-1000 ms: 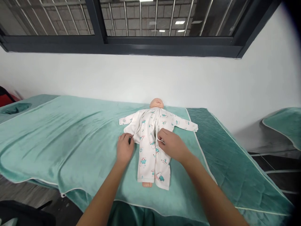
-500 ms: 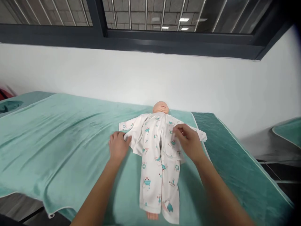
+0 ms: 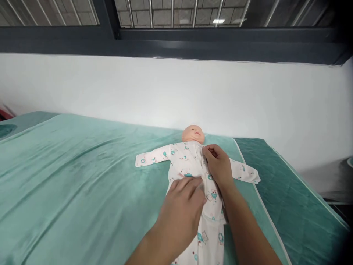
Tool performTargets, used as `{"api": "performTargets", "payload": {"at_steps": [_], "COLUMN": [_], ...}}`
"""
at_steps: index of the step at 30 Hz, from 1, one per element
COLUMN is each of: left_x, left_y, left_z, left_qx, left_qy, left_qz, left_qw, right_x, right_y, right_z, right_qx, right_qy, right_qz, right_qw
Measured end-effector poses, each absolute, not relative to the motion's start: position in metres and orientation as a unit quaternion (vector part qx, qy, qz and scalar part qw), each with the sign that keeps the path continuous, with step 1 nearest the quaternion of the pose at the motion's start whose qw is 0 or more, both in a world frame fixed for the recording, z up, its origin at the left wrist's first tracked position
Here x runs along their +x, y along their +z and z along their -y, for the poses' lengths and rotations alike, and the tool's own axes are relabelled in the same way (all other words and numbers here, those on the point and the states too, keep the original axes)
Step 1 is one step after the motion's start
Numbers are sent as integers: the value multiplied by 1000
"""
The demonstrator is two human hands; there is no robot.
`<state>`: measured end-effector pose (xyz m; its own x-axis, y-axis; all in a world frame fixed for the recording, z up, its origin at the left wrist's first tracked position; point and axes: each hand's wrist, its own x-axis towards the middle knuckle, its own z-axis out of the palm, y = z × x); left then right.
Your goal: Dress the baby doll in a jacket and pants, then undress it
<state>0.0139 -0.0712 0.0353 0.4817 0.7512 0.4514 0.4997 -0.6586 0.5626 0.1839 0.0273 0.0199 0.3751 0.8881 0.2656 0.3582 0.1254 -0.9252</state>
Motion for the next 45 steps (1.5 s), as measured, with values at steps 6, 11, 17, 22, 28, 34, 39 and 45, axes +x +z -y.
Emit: {"api": "performTargets", "payload": {"at_steps": [6,11,17,22,28,34,39,45], "left_x": [3,8,46,53,51,52,49,49], "left_y": [50,69,61,49,48,44,40,41], "left_z": [43,-31,-83,-84,-86,-86,-86,-85], "left_qx": [801,711,747,747,693,697,704,719], "left_qy": [362,408,311,354,460,431,408,403], "left_qz": [-392,-506,-537,-529,-481,-468,-460,-447], "left_qw": [272,267,238,193,277,331,356,348], "right_x": [192,195,204,208,201,199,199,200], "right_y": [18,17,17,15,14,12,11,13], "right_z": [-34,-38,-41,-45,-44,-44,-45,-46], "right_qx": [-617,-611,-569,-566,-541,-522,-526,-539], "right_qy": [208,206,264,315,294,322,308,324], "right_qz": [532,558,576,555,567,548,562,560], "right_qw": [541,522,524,521,547,568,560,539]}}
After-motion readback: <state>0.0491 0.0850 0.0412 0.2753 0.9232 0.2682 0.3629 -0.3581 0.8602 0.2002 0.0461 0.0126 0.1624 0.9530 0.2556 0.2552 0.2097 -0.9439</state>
